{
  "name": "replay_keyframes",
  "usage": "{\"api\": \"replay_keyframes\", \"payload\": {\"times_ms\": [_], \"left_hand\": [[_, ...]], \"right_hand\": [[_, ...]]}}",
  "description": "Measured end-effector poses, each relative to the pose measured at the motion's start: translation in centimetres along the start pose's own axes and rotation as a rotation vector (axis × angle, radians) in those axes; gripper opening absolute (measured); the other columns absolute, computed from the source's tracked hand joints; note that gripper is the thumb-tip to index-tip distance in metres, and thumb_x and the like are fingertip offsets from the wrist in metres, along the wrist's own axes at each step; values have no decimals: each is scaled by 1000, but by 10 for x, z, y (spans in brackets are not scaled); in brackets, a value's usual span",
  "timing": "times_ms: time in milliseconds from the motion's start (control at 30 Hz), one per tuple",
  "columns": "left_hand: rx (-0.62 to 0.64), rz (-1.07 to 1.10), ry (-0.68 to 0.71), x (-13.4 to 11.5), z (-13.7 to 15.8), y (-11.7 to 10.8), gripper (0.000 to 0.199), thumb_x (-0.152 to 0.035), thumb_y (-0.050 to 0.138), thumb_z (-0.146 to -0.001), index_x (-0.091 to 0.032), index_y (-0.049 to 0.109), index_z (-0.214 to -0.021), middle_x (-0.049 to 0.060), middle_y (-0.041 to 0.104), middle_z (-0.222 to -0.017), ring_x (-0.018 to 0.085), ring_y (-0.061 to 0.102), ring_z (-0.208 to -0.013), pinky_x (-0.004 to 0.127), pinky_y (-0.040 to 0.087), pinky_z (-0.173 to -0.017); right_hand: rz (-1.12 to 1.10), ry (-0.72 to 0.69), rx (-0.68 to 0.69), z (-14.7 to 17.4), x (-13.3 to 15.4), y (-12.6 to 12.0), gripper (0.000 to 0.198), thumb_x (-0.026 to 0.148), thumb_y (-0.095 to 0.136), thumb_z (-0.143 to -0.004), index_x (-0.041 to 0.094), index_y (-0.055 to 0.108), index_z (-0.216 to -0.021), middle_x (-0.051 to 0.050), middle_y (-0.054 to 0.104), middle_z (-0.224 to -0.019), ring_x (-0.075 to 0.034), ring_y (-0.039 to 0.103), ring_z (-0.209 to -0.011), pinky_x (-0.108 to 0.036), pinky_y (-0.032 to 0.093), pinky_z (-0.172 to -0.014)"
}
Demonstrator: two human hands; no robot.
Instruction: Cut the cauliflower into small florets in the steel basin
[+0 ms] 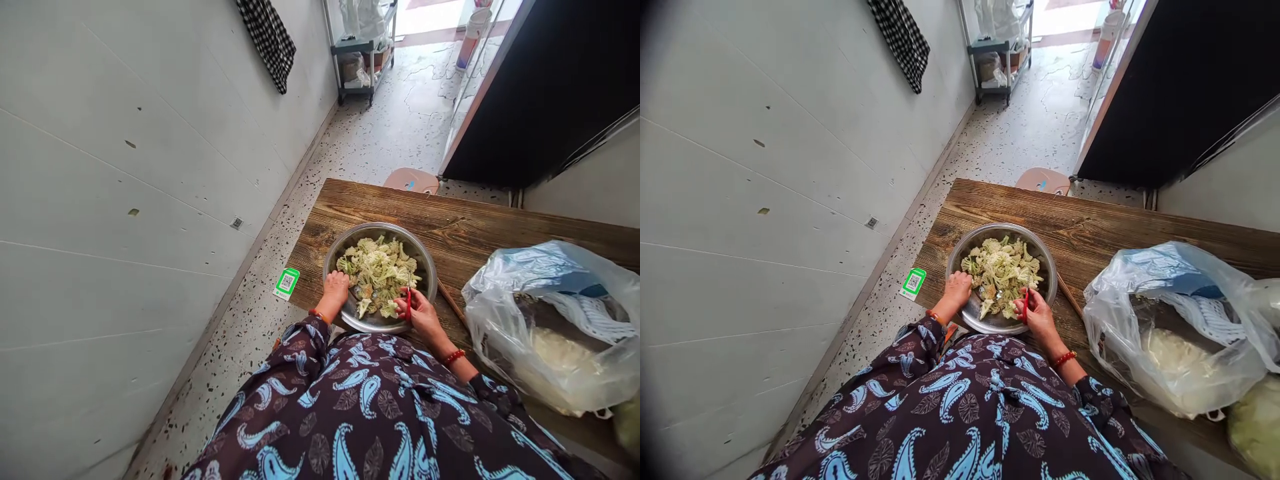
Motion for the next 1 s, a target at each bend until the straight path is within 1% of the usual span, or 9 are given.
{"api": "replay_keyframes", "payload": {"times_ms": [133, 233, 300, 367, 467, 567, 733, 867, 1000], "left_hand": [[18, 87, 13, 0, -7, -1, 13, -5, 63, -73, -15, 68, -79, 13, 67, -96, 29, 55, -113, 47, 35, -106], [33, 230, 31, -2, -7, -9, 24, -10, 67, -73, -15, 70, -96, 9, 69, -100, 24, 62, -101, 40, 46, -97], [44, 338, 46, -7, -2, -15, 31, -18, 66, -78, -15, 68, -109, 8, 69, -102, 20, 65, -92, 35, 51, -87], [81, 561, 60, -16, 8, -20, 41, -28, 66, -81, -16, 63, -120, 8, 69, -104, 18, 66, -90, 33, 54, -81], [217, 1118, 50, -38, 26, -24, 55, -31, 75, -74, -18, 60, -125, 9, 70, -108, 22, 67, -96, 37, 54, -84], [255, 1353, 68, -62, 40, -34, 54, -28, 80, -70, -19, 63, -122, 10, 69, -115, 23, 67, -101, 38, 50, -94], [276, 1466, 120, -83, 50, -47, 45, -26, 81, -72, -17, 66, -113, 11, 69, -116, 23, 67, -105, 36, 49, -95], [220, 1471, 60, -75, 52, -47, 45, -29, 83, -69, -16, 65, -108, 9, 72, -107, 22, 70, -96, 35, 51, -89], [169, 1397, 34, -70, 53, -45, 47, -34, 83, -68, -15, 64, -106, 7, 70, -98, 18, 68, -85, 29, 54, -74]], "right_hand": [[3, -34, -48, 1, 4, -5, 64, 51, 83, -60, 22, 57, -110, -1, 70, -80, -16, 64, -61, -27, 52, -53], [0, -59, -65, 2, 5, -6, 63, 52, 82, -62, 22, 57, -112, -2, 70, -82, -17, 64, -63, -27, 52, -53], [11, -62, -47, 2, 5, -4, 63, 51, 81, -63, 22, 57, -113, -3, 71, -83, -18, 65, -64, -27, 52, -53], [36, -65, -21, 2, 4, -2, 63, 51, 81, -63, 22, 58, -114, -4, 72, -85, -18, 66, -65, -28, 53, -53], [92, -87, 22, 3, 4, 1, 62, 51, 79, -66, 21, 58, -116, -6, 73, -88, -20, 67, -69, -29, 54, -56], [177, -154, 77, 5, 9, 3, 59, 49, 76, -70, 20, 58, -119, -7, 74, -91, -22, 69, -78, -32, 56, -66], [317, -265, 145, 11, 14, 7, 53, 46, 74, -75, 19, 60, -119, -7, 75, -92, -23, 71, -86, -38, 56, -83], [389, -296, 174, 13, 13, 9, 53, 47, 71, -77, 18, 60, -121, -8, 76, -91, -23, 72, -83, -39, 56, -82], [517, -347, 81, 14, 20, -2, 52, 49, 69, -78, 20, 63, -121, -8, 76, -94, -25, 72, -85, -40, 56, -85]]}}
Point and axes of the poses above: each hand's wrist, its own z-axis away from the middle knuckle, its own y-axis out of the palm, x = y × z, the point moved 9 cm from there along -z, towards the middle knuckle
